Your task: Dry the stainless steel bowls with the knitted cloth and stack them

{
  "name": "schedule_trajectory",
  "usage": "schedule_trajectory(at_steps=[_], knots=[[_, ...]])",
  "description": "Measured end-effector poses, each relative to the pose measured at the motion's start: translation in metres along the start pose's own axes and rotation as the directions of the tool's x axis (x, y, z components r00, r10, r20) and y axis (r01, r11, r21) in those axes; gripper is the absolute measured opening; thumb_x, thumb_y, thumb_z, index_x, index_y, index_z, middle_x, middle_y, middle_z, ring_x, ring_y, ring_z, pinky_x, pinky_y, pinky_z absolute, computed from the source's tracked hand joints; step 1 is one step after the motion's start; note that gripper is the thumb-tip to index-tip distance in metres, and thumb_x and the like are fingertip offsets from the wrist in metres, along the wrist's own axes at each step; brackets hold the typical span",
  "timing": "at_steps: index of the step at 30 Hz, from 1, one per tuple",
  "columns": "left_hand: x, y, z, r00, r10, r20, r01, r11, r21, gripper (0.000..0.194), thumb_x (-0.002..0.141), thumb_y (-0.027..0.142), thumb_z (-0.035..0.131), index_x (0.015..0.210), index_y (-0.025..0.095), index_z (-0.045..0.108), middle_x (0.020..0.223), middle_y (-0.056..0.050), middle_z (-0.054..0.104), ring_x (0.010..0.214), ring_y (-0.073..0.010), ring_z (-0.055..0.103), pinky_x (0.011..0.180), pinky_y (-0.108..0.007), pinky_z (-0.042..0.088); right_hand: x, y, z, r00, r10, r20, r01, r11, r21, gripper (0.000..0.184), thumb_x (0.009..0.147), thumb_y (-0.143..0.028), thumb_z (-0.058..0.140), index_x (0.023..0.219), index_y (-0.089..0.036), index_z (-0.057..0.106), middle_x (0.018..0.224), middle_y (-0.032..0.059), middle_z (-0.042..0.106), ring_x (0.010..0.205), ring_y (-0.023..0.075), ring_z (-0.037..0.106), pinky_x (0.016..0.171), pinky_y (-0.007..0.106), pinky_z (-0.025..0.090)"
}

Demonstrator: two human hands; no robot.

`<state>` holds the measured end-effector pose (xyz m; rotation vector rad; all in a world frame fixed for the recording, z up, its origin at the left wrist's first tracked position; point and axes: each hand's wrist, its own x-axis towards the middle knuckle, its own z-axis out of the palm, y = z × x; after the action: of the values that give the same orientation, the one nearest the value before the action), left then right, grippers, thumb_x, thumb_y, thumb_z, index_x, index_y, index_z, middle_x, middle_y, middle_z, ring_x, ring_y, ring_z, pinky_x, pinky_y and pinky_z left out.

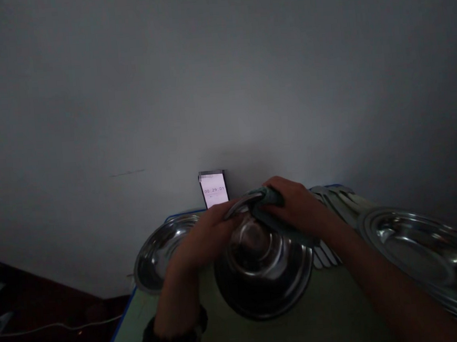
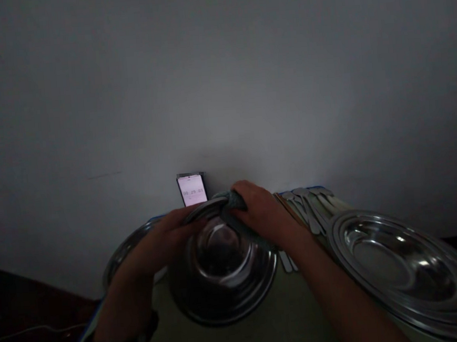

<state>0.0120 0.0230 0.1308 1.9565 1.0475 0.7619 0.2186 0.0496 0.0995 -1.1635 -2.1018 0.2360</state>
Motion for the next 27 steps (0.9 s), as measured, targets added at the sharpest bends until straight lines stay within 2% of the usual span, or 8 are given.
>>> schedule_trajectory(at_steps=[8, 12, 15, 18, 20, 23, 25, 27], knots=[[-0.005, 0.004, -0.012, 0.978, 0.004, -0.209, -0.054, 0.970, -0.235, 0.029, 0.082, 0.025, 0.060, 0.109, 0.019, 0.071, 0.104, -0.004, 0.074, 0.102, -0.0240, 0.065, 0.095, -0.040, 0.047, 0.002, -0.003, 0.006, 0.981, 0.192, 0.041, -0.196, 0.963, 0.186, 0.015, 0.081, -0.029, 0.060, 0.093, -0.020, 0.061, 0.095, 0.0060, 0.069, 0.089, 0.0211, 0.063, 0.077, 0.032, 0.044], [-0.007, 0.005, -0.016, 0.924, -0.010, -0.382, -0.100, 0.959, -0.265, 0.031, 0.079, 0.023, 0.062, 0.109, 0.017, 0.070, 0.106, -0.005, 0.073, 0.100, -0.0252, 0.066, 0.091, -0.040, 0.051, 0.004, -0.002, 0.029, 0.948, 0.312, -0.069, -0.252, 0.863, 0.438, 0.023, 0.080, -0.034, 0.061, 0.097, -0.020, 0.064, 0.102, 0.0068, 0.070, 0.096, 0.0225, 0.063, 0.083, 0.034, 0.047], [-0.001, 0.008, -0.004, 0.778, 0.026, -0.628, -0.193, 0.961, -0.199, 0.037, 0.081, 0.024, 0.059, 0.118, 0.023, 0.064, 0.117, -0.001, 0.069, 0.109, -0.0240, 0.063, 0.094, -0.038, 0.051, 0.003, -0.010, 0.056, 0.831, 0.547, -0.102, -0.286, 0.576, 0.766, 0.034, 0.079, -0.044, 0.059, 0.101, -0.018, 0.062, 0.109, 0.0107, 0.069, 0.102, 0.0238, 0.064, 0.081, 0.034, 0.051], [0.011, 0.009, 0.020, 0.598, 0.087, -0.796, -0.278, 0.955, -0.104, 0.036, 0.082, 0.024, 0.059, 0.118, 0.028, 0.063, 0.122, 0.003, 0.066, 0.117, -0.0217, 0.058, 0.102, -0.038, 0.045, 0.002, -0.020, 0.076, 0.745, 0.653, 0.136, -0.271, 0.111, 0.956, 0.038, 0.079, -0.041, 0.058, 0.110, -0.018, 0.057, 0.122, 0.0128, 0.064, 0.099, 0.0226, 0.067, 0.075, 0.033, 0.055], [0.020, 0.007, 0.036, 0.532, 0.156, -0.833, -0.354, 0.934, -0.051, 0.035, 0.081, 0.020, 0.061, 0.114, 0.028, 0.064, 0.120, 0.003, 0.066, 0.117, -0.0211, 0.057, 0.104, -0.036, 0.044, 0.004, -0.020, 0.079, 0.717, 0.671, 0.191, -0.222, -0.040, 0.974, 0.038, 0.075, -0.036, 0.062, 0.109, -0.019, 0.057, 0.122, 0.0118, 0.064, 0.094, 0.0221, 0.068, 0.073, 0.033, 0.055], [0.027, 0.003, 0.042, 0.485, 0.208, -0.850, -0.428, 0.904, -0.023, 0.039, 0.076, 0.013, 0.061, 0.113, 0.026, 0.062, 0.115, 0.001, 0.067, 0.110, -0.0203, 0.060, 0.097, -0.033, 0.047, 0.007, -0.006, 0.064, 0.712, 0.695, 0.099, -0.180, 0.044, 0.983, 0.037, 0.067, -0.033, 0.071, 0.101, -0.019, 0.062, 0.108, 0.0078, 0.071, 0.086, 0.0216, 0.069, 0.074, 0.034, 0.054], [0.024, 0.004, 0.032, 0.545, 0.189, -0.817, -0.369, 0.929, -0.031, 0.041, 0.075, 0.014, 0.060, 0.114, 0.025, 0.059, 0.111, 0.000, 0.067, 0.104, -0.0196, 0.062, 0.091, -0.031, 0.050, 0.008, 0.008, 0.044, 0.730, 0.683, -0.014, -0.236, 0.271, 0.933, 0.034, 0.063, -0.034, 0.074, 0.092, -0.019, 0.065, 0.097, 0.0062, 0.073, 0.083, 0.0217, 0.069, 0.074, 0.034, 0.053], [0.015, 0.009, 0.015, 0.657, 0.168, -0.735, -0.238, 0.971, 0.009, 0.037, 0.079, 0.020, 0.059, 0.116, 0.025, 0.057, 0.105, 0.000, 0.068, 0.098, -0.0195, 0.063, 0.086, -0.031, 0.050, 0.007, 0.019, 0.022, 0.782, 0.607, -0.143, -0.318, 0.586, 0.745, 0.031, 0.063, -0.038, 0.075, 0.085, -0.017, 0.068, 0.087, 0.0069, 0.074, 0.081, 0.0234, 0.068, 0.073, 0.035, 0.051]])
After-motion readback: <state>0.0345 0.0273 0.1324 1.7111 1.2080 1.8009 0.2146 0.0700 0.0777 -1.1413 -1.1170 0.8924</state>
